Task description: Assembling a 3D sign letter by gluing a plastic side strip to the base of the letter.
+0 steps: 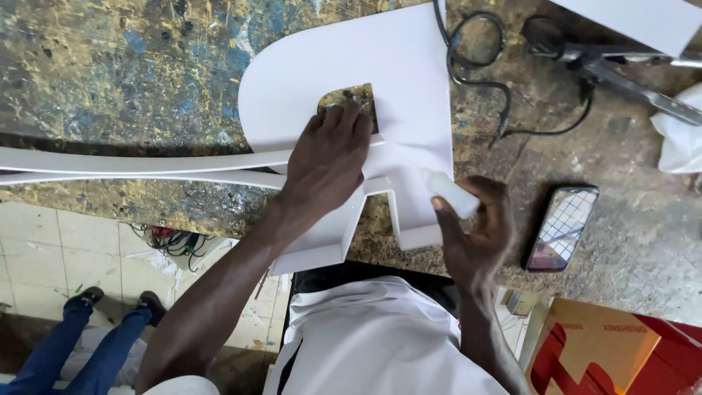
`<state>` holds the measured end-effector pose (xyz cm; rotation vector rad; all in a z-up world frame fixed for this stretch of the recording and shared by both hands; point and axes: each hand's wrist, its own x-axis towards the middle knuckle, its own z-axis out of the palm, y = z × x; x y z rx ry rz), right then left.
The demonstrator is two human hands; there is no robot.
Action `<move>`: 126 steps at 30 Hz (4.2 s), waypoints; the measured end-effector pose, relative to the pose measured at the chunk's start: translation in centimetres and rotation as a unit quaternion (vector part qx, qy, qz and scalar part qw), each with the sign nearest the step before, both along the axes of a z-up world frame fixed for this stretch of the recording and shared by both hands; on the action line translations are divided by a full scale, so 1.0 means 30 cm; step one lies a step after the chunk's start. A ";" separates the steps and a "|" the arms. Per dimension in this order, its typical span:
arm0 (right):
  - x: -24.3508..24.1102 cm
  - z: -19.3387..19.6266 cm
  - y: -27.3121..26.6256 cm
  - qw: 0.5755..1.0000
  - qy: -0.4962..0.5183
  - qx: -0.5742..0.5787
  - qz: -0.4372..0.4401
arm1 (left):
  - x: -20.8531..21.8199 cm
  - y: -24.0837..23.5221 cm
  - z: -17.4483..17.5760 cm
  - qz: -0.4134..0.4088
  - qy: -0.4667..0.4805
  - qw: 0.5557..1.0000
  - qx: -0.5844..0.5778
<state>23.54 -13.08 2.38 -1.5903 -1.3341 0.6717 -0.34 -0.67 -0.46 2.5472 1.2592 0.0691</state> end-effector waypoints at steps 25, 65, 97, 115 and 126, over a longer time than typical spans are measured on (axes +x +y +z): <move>-0.127 -0.038 0.065 0.986 -0.089 0.134 0.042 | -0.010 0.013 -0.030 -0.007 -0.001 1.000 -0.018; -0.115 -0.037 0.040 0.986 -0.085 0.146 0.016 | -0.011 -0.001 -0.043 0.012 -0.014 1.000 -0.018; 0.186 -0.020 -0.081 0.995 -0.040 0.083 -0.025 | 0.002 -0.015 -0.012 0.015 0.019 0.999 -0.041; 0.121 -0.164 -0.206 0.979 0.066 0.117 -0.151 | 0.007 -0.023 -0.005 0.016 0.056 0.998 -0.033; 0.108 -0.142 -0.291 0.989 0.089 0.064 0.095 | 0.050 -0.059 0.023 -0.010 0.065 0.998 -0.018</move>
